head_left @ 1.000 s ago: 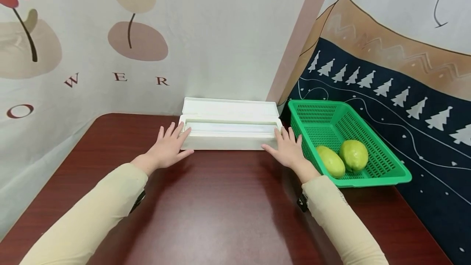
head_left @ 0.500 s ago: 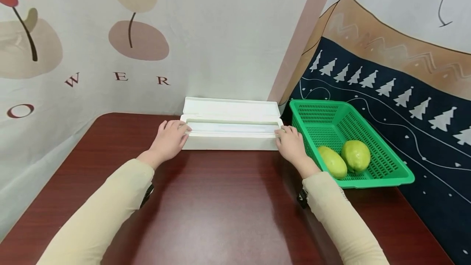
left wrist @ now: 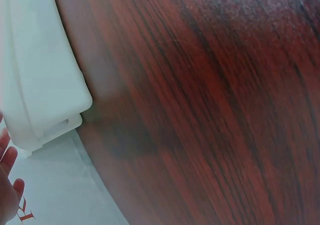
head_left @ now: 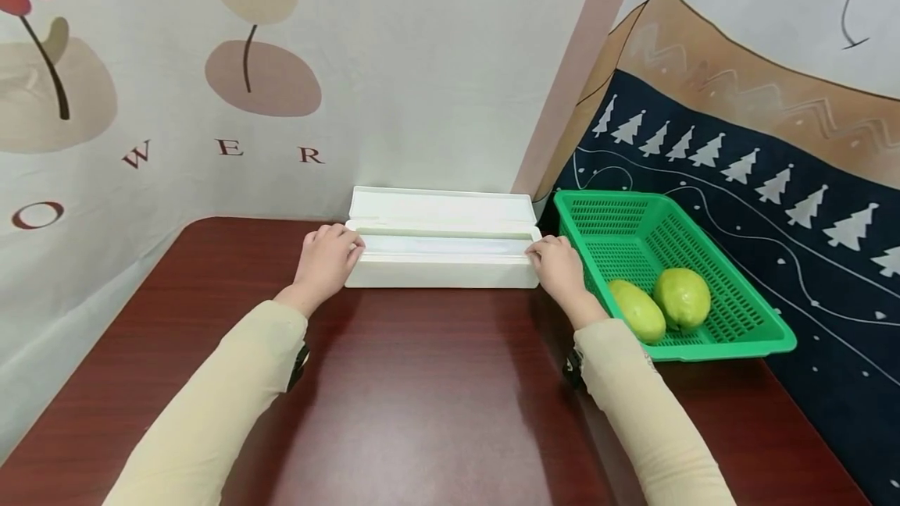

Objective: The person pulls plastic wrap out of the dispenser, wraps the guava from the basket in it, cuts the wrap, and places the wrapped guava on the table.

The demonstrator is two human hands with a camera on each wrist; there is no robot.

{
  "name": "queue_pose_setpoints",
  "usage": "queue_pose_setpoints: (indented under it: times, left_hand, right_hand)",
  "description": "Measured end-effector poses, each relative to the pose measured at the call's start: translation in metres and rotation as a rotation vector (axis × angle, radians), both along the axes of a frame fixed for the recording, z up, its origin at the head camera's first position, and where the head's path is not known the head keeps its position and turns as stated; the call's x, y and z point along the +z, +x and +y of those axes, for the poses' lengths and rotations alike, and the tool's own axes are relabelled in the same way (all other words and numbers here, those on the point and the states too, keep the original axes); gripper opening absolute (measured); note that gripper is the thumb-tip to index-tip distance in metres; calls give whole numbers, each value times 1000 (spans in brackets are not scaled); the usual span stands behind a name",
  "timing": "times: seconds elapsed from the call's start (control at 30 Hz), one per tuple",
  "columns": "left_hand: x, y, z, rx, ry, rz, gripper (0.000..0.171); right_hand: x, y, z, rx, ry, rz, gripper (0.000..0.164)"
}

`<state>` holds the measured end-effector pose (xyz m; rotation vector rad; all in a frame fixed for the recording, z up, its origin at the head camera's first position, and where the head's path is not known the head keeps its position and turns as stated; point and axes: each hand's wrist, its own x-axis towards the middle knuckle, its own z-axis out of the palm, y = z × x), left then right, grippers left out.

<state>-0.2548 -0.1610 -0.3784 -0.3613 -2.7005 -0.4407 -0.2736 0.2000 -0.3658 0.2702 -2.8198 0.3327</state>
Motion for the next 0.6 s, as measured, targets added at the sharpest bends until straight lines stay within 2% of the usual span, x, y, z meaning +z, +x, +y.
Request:
queue_pose_setpoints:
  times: [0.33,0.47,0.6]
  left_hand:
    - [1,-2,0,42,78,27,16]
    - [4,-4,2,62,169,-41,21]
    - [6,-5,3,89,317,-135,22]
  right_hand:
    - [4,-12,-8,-35,58,-101,24]
    - [6,-19,-9,-64,40,-117,26]
    - [9,-24,-11,-75,16,-137,24]
